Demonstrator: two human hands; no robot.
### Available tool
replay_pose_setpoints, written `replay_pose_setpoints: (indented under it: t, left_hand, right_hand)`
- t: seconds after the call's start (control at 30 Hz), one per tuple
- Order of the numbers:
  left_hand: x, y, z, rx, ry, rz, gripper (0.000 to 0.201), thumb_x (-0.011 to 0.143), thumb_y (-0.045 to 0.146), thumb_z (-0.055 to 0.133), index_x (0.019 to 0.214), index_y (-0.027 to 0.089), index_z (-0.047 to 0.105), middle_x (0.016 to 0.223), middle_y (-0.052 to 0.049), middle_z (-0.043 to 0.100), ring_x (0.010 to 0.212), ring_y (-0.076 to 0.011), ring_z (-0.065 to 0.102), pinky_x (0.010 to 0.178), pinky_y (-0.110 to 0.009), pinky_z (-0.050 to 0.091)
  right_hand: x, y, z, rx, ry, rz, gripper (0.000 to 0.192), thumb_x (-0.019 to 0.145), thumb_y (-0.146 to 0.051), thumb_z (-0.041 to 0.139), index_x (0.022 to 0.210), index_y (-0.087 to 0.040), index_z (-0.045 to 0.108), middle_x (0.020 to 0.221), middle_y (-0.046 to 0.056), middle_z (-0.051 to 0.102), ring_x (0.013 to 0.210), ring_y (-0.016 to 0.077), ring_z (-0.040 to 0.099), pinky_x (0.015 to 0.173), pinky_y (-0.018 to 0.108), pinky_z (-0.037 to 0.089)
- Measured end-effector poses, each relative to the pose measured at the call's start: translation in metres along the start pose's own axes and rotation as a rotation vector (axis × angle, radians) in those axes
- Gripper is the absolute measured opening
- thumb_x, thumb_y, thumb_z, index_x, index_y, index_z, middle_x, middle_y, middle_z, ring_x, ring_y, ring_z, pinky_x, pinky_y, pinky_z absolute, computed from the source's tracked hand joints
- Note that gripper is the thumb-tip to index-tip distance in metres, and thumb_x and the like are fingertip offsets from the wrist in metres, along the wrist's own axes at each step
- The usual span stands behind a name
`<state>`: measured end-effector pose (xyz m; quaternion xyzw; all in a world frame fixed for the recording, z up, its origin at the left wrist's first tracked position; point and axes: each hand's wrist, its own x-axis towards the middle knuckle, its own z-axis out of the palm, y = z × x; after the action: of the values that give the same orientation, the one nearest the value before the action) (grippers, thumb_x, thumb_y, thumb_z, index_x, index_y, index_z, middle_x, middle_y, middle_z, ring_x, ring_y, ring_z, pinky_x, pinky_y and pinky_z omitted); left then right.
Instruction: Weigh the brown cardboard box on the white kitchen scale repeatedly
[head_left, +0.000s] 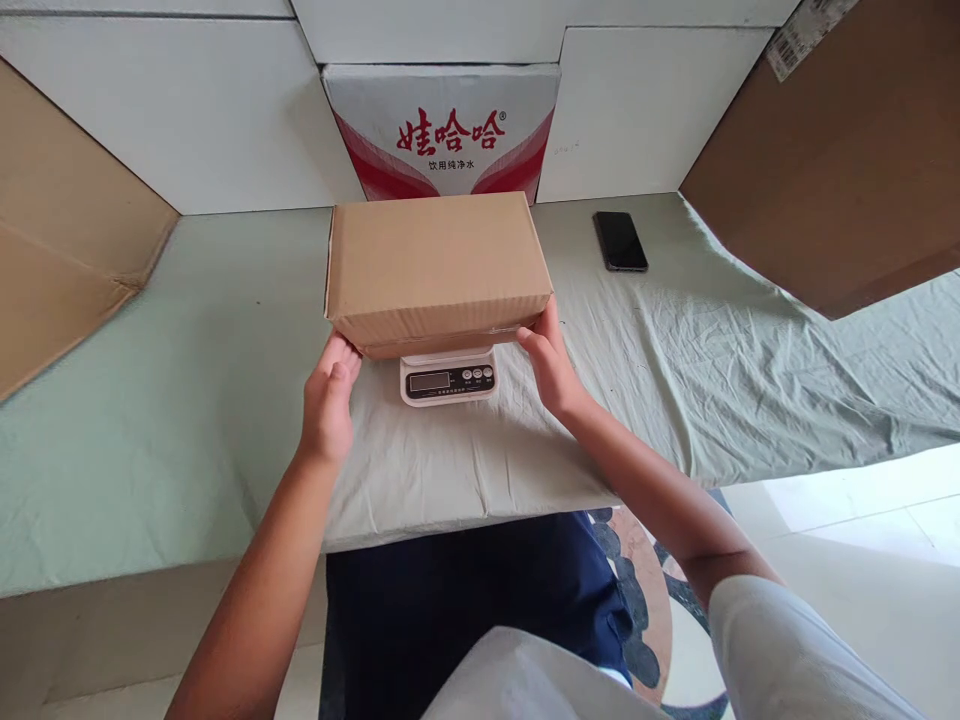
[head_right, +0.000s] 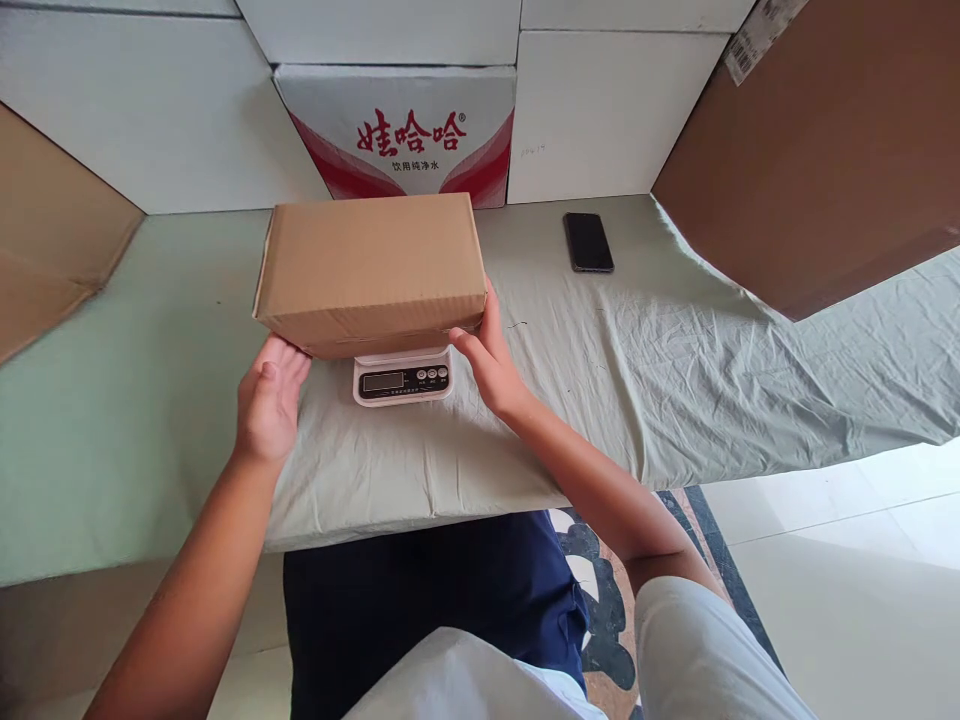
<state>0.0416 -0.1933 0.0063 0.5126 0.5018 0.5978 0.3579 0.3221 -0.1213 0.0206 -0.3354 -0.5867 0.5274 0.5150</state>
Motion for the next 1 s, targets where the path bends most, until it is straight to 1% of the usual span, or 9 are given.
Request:
replay_pose_setpoints:
  t: [0.2, 0.33, 0.43, 0.53, 0.63, 0.77, 0.9, 1.0]
  left_hand:
    - [0.0005, 0.0016, 0.0011, 0.029, 0.000, -0.012, 0.096, 0.094, 0.089, 0.062, 0.164, 0.023, 0.064, 0.170, -0.016, 0.063, 0.173, -0.0429, 0.041, 0.143, -0.057, 0.037]
    - [0.0005, 0.0017, 0.0005, 0.062, -0.010, -0.019, 0.097, 0.095, 0.089, 0.058, 0.168, 0.025, 0.060, 0.173, -0.014, 0.061, 0.173, -0.0413, 0.042, 0.143, -0.056, 0.038]
    - [0.0009, 0.0018, 0.0003, 0.057, -0.024, -0.013, 0.098, 0.094, 0.089, 0.060, 0.169, 0.026, 0.060, 0.173, -0.014, 0.060, 0.171, -0.0414, 0.044, 0.142, -0.055, 0.040]
    - [0.0016, 0.0016, 0.0005, 0.036, -0.025, -0.006, 0.095, 0.095, 0.087, 0.061, 0.168, 0.025, 0.061, 0.173, -0.014, 0.060, 0.170, -0.0420, 0.047, 0.142, -0.056, 0.039]
    - [0.0020, 0.0005, 0.0005, 0.003, -0.023, 0.002, 0.089, 0.097, 0.083, 0.063, 0.165, 0.026, 0.064, 0.173, -0.014, 0.060, 0.170, -0.0423, 0.047, 0.142, -0.056, 0.039]
    - [0.0020, -0.0007, 0.0000, -0.028, -0.024, 0.011, 0.083, 0.098, 0.080, 0.065, 0.163, 0.028, 0.067, 0.173, -0.012, 0.061, 0.171, -0.0418, 0.045, 0.142, -0.055, 0.039]
    - [0.0017, 0.0006, 0.0010, -0.007, -0.024, -0.001, 0.090, 0.097, 0.084, 0.063, 0.166, 0.027, 0.063, 0.174, -0.012, 0.060, 0.173, -0.0426, 0.040, 0.143, -0.056, 0.037]
    - [0.0019, 0.0013, 0.0015, 0.011, -0.031, -0.011, 0.091, 0.095, 0.086, 0.062, 0.166, 0.029, 0.062, 0.174, -0.011, 0.060, 0.175, -0.0417, 0.037, 0.143, -0.056, 0.037]
  right_hand:
    - [-0.0010, 0.0024, -0.0019, -0.011, -0.005, 0.006, 0.087, 0.090, -0.070, 0.069, 0.167, -0.041, 0.040, 0.186, 0.000, 0.039, 0.175, 0.0325, 0.033, 0.152, 0.059, 0.027]
    - [-0.0011, 0.0035, -0.0020, 0.006, -0.008, 0.006, 0.087, 0.090, -0.068, 0.070, 0.167, -0.042, 0.040, 0.185, 0.001, 0.040, 0.175, 0.0323, 0.033, 0.151, 0.059, 0.027]
    - [-0.0007, 0.0029, -0.0011, 0.008, -0.004, 0.007, 0.087, 0.090, -0.068, 0.069, 0.167, -0.041, 0.039, 0.186, 0.001, 0.039, 0.175, 0.0315, 0.033, 0.151, 0.057, 0.027]
    - [0.0001, 0.0023, -0.0003, 0.004, 0.005, 0.014, 0.088, 0.089, -0.068, 0.069, 0.167, -0.039, 0.039, 0.186, 0.002, 0.038, 0.175, 0.0314, 0.033, 0.151, 0.057, 0.027]
    - [0.0012, 0.0029, -0.0005, -0.011, 0.014, 0.028, 0.091, 0.087, -0.071, 0.069, 0.167, -0.040, 0.039, 0.185, 0.002, 0.040, 0.174, 0.0323, 0.035, 0.150, 0.058, 0.030]
    - [0.0023, 0.0044, -0.0019, -0.051, 0.008, 0.028, 0.093, 0.087, -0.075, 0.066, 0.168, -0.042, 0.036, 0.185, 0.000, 0.040, 0.173, 0.0329, 0.035, 0.150, 0.059, 0.030]
    - [0.0022, 0.0040, -0.0022, -0.064, 0.000, 0.026, 0.094, 0.088, -0.076, 0.065, 0.170, -0.041, 0.035, 0.186, 0.001, 0.039, 0.173, 0.0326, 0.036, 0.150, 0.057, 0.032]
    - [0.0018, 0.0039, -0.0016, -0.056, -0.006, 0.028, 0.092, 0.089, -0.076, 0.065, 0.169, -0.041, 0.036, 0.186, 0.001, 0.039, 0.174, 0.0324, 0.036, 0.149, 0.058, 0.032]
